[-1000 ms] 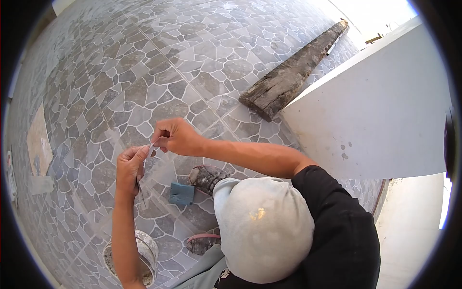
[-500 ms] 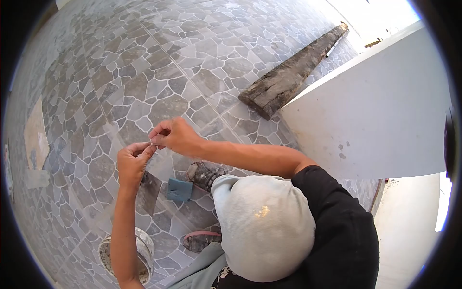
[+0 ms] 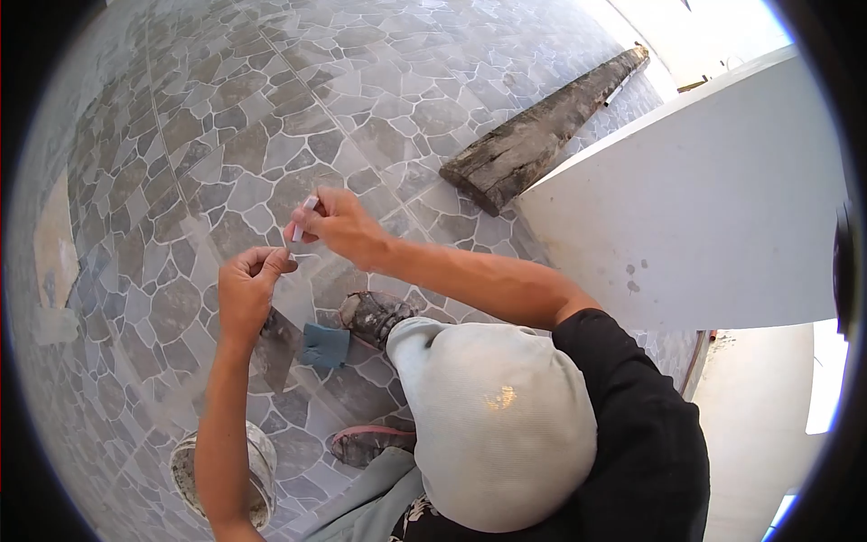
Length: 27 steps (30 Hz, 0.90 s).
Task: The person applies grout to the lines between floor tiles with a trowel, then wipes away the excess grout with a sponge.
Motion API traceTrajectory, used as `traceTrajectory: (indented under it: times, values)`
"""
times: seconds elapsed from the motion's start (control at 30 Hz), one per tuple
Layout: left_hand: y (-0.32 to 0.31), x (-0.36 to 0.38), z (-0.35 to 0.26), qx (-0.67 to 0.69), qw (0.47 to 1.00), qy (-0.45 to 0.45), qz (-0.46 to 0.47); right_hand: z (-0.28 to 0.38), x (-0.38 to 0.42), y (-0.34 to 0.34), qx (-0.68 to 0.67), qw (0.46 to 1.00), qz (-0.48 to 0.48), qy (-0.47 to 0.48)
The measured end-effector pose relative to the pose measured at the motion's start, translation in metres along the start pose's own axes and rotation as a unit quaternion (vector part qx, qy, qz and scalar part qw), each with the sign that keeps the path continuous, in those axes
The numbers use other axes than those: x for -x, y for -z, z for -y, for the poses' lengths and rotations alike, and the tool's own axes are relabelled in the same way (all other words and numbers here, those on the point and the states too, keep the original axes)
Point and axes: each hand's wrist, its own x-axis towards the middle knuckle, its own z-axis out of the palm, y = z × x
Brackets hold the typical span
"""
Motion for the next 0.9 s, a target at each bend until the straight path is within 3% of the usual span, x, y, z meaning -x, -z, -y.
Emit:
traceTrajectory:
  times: [0.03, 0.1, 0.17, 0.2, 0.23, 0.27, 0.33, 0.47, 0.53, 0.73, 0.9]
  values:
    - [0.007, 0.000, 0.000, 0.003, 1.000, 0.005, -0.002, 0.016, -0.005, 0.018, -0.022, 0.999, -0.018, -0.018]
    - [0.038, -0.001, -0.001, 0.006, 0.999, 0.028, -0.032, 0.036, -0.020, 0.086, 0.173, 0.984, -0.016, -0.035]
    - [0.076, 0.000, 0.001, 0.061, 0.994, 0.068, -0.057, 0.052, -0.024, 0.161, 0.422, 0.902, -0.061, -0.067]
    - [0.092, 0.000, 0.005, 0.064, 0.993, 0.074, -0.061, 0.061, -0.024, 0.202, 0.559, 0.821, -0.057, -0.095]
    - [0.105, 0.001, 0.009, 0.093, 0.988, 0.075, -0.097, 0.061, -0.016, 0.248, 0.688, 0.725, -0.030, 0.004]
    - [0.116, 0.001, 0.013, 0.122, 0.981, 0.074, -0.132, 0.061, -0.006, 0.290, 0.738, 0.674, -0.012, 0.018]
    - [0.132, 0.001, 0.017, 0.118, 0.979, 0.077, -0.149, 0.074, 0.014, 0.330, 0.768, 0.635, -0.016, -0.081]
    - [0.139, -0.001, 0.020, 0.112, 0.977, 0.074, -0.166, 0.066, 0.041, 0.360, 0.788, 0.609, 0.022, -0.091]
    - [0.139, -0.002, 0.022, 0.107, 0.977, 0.073, -0.169, 0.048, 0.046, 0.377, 0.757, 0.650, 0.064, -0.002]
    - [0.142, -0.006, 0.028, 0.092, 0.976, 0.081, -0.179, 0.026, 0.057, 0.356, 0.725, 0.685, 0.073, 0.017]
    - [0.147, -0.004, 0.033, 0.082, 0.977, 0.075, -0.182, 0.016, 0.058, 0.346, 0.727, 0.680, 0.082, 0.031]
